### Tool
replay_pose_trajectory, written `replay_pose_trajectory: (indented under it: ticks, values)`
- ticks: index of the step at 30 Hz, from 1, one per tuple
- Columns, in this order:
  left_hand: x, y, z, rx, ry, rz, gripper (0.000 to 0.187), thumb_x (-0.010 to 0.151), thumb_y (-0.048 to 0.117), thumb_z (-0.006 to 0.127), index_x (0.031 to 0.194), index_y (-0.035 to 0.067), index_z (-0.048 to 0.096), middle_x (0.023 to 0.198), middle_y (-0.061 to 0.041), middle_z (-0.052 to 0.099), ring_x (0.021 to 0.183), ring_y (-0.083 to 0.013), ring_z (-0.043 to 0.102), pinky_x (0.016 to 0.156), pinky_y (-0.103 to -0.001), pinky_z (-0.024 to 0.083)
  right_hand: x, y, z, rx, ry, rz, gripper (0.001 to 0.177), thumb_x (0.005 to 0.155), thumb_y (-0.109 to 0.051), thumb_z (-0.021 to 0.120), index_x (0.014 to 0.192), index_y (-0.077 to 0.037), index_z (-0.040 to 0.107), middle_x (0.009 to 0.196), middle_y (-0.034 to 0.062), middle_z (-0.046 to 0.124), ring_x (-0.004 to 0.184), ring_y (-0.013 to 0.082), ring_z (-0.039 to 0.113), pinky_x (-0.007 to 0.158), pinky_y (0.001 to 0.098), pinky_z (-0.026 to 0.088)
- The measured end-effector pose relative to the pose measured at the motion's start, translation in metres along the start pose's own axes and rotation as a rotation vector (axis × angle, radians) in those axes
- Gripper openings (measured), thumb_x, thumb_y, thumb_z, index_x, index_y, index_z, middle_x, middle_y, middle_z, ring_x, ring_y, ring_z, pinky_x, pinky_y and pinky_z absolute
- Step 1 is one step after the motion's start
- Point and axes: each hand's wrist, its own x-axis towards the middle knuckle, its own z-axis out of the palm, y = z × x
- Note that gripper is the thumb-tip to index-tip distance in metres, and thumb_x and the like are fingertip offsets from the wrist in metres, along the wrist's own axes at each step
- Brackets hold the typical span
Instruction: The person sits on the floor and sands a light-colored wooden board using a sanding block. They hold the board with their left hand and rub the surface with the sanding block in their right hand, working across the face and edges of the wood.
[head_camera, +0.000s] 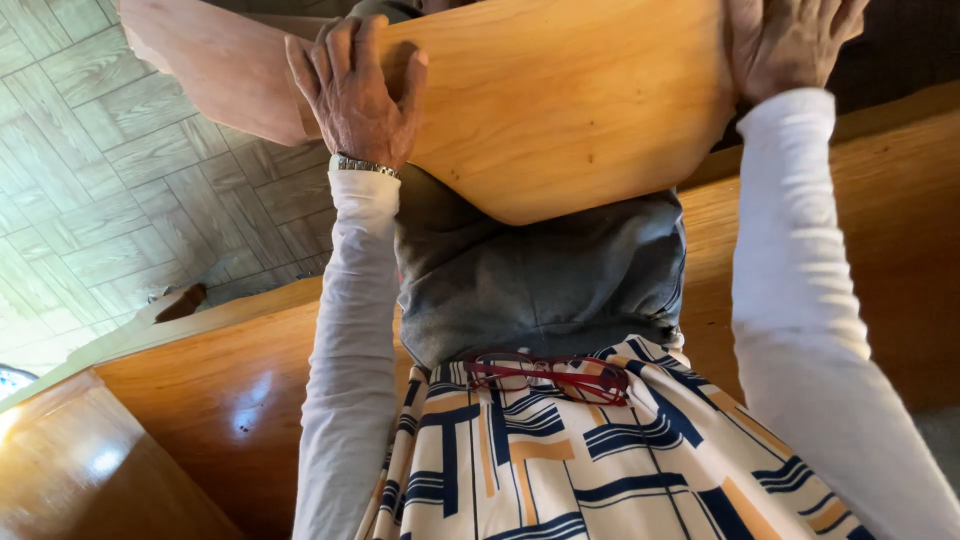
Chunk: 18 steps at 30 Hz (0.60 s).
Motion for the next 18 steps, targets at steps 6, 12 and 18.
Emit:
replay_pose_trajectory:
  ticks: [6,12,18]
  values:
    - [0.000,0.002,-0.001,0.019,0.023,0.008,0.047,0.102,0.046,0.067,0.128,0.007,0.064,0.121,-0.012,0.057,0.119,-0.0362,0.056,0.116,-0.065,0.017,0.010,-0.119,-0.105,0.231,-0.253,0.040,0.072,0.122,-0.052,0.047,0.160,0.008,0.038,0.163,0.0297,0.040,0.150,0.0449,0.029,0.118,0.0653,0.014]
    - [-0.003,0.006,-0.003,-0.021,0.000,-0.001,0.049,0.101,0.046,0.068,0.128,0.005,0.062,0.127,-0.013,0.057,0.122,-0.0349,0.052,0.114,-0.066,0.018,0.000,-0.067,-0.073,0.325,-0.250,-0.061,0.056,0.124,-0.036,0.048,0.162,0.005,0.040,0.161,0.0343,0.044,0.148,0.0524,0.035,0.116,0.0672,0.014]
    - [-0.003,0.009,-0.002,-0.016,-0.017,-0.007,0.054,0.101,0.049,0.065,0.130,0.003,0.063,0.127,-0.013,0.057,0.120,-0.0382,0.052,0.115,-0.066,0.017,0.005,0.030,-0.011,0.201,-0.232,0.027,0.062,0.129,-0.039,0.037,0.153,0.016,0.049,0.148,0.0521,0.049,0.134,0.0689,0.038,0.106,0.0708,0.009]
